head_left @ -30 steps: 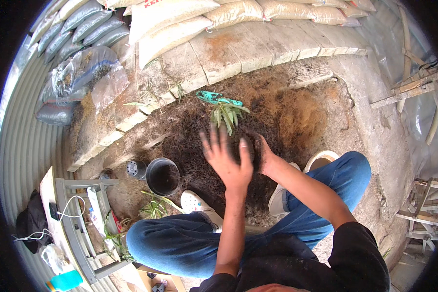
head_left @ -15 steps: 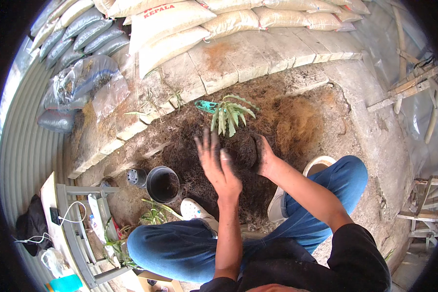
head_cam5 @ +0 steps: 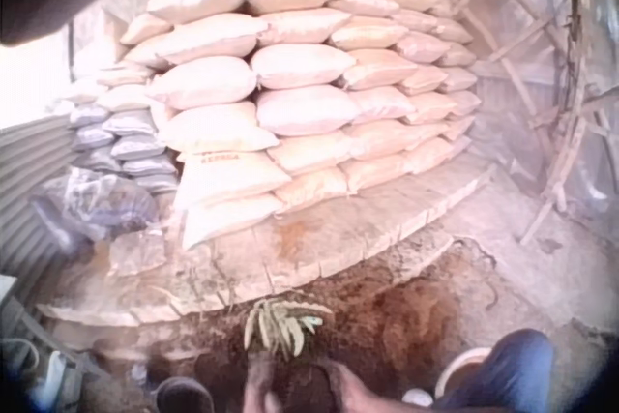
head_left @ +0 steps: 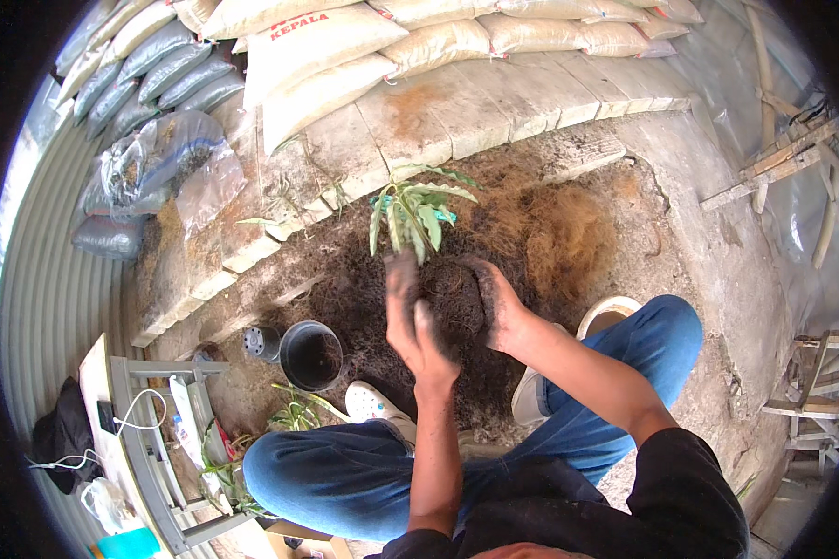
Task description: The person sits on the ground and packs soil around the root ball of a small plant using both hands. They repeatedly scoop soil from a pile and press it firmly around the roots to form a compact ball, occasionally rotating the plant to ensure even coverage.
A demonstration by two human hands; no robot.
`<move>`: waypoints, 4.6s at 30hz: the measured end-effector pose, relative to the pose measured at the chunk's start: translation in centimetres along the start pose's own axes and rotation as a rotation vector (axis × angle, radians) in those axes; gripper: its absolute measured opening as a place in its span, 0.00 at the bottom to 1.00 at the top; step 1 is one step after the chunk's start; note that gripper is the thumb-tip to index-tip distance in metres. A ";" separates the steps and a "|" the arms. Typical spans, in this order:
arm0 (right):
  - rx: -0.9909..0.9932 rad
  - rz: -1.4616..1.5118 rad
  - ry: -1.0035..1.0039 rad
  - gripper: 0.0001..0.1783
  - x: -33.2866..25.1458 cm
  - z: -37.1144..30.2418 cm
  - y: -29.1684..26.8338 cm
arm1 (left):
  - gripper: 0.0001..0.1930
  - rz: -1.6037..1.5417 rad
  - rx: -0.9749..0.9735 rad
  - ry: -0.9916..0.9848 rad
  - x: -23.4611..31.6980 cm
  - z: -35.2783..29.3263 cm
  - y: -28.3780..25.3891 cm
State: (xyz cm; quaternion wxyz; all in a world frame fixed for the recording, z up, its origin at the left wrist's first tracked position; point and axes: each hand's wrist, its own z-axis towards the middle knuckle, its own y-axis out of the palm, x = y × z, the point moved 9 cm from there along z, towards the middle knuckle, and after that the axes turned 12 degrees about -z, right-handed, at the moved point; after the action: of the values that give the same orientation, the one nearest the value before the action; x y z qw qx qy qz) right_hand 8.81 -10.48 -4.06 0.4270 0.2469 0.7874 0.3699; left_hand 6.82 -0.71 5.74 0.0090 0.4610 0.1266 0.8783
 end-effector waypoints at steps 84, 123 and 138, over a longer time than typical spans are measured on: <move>0.070 -2.213 -0.381 0.18 16.8 9.3 -25.9 | 0.18 -1.572 0.948 -0.934 -18.6 -9.0 -12.2; -0.053 0.111 -0.216 0.24 -5.1 4.6 -5.6 | 0.21 -1.757 0.504 -0.964 -12.1 -5.0 -3.4; -0.066 0.093 -0.260 0.28 -4.5 4.1 -5.2 | 0.21 -1.733 0.465 -0.955 -12.1 -4.6 -3.7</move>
State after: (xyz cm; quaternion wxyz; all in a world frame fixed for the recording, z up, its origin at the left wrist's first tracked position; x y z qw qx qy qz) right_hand 14.27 -15.24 -7.42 0.5156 0.3147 0.7006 0.3798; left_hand 9.61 0.28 -7.38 0.6023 0.5034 0.5681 0.2472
